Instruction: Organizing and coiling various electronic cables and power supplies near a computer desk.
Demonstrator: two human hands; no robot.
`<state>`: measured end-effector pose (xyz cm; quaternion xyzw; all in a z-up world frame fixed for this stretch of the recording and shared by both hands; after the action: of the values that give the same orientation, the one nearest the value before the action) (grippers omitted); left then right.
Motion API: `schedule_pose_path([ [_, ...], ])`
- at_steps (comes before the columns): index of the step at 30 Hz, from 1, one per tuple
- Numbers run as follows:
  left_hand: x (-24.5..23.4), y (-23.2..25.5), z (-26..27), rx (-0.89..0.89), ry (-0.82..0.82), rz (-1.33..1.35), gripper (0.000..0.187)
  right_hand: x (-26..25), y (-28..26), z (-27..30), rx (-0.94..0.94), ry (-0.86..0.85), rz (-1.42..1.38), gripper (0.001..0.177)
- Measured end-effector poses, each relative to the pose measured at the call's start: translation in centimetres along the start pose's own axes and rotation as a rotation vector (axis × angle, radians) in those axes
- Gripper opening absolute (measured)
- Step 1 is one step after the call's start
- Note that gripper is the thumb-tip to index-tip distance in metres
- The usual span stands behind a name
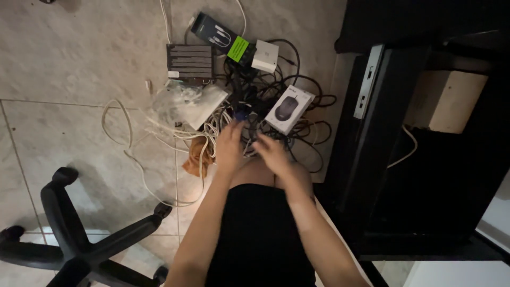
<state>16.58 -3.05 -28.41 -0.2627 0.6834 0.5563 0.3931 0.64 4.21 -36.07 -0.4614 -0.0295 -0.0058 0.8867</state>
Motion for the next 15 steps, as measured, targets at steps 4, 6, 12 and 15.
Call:
schedule_pose_path([
  [4, -1.1, 1.5, -2.5, 0.021, -0.024, -0.03, 0.058, -4.8, -9.2, 4.6, 0.165, 0.101, 0.168, 0.039],
  [6, -1.0, 2.7, -4.0, 0.033, -0.049, -0.018, 0.062, -6.4, -11.0, 6.2, 0.187, 0.098, 0.168, 0.037],
  [12, 0.3, 3.6, -4.5, -0.026, -0.204, 0.223, 0.047, -9.2, -9.0, 9.6, 0.309, 0.081, -0.005, 0.037],
  [15, -4.1, 3.5, -4.1, -0.075, -0.075, 0.342, 0.034, -11.4, -7.5, 10.1, 0.234, 0.136, -0.032, 0.036],
])
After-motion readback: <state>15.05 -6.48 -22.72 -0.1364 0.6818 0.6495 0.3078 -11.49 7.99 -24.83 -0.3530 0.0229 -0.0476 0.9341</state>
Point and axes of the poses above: each hand's wrist, its own z-axis away from the middle knuckle, its own x-axis out of the palm, y = z × x, the point moved 5 cm from there along -z, towards the middle knuckle, and after that the axes turned 7 degrees about -z, right-handed, at the moved point
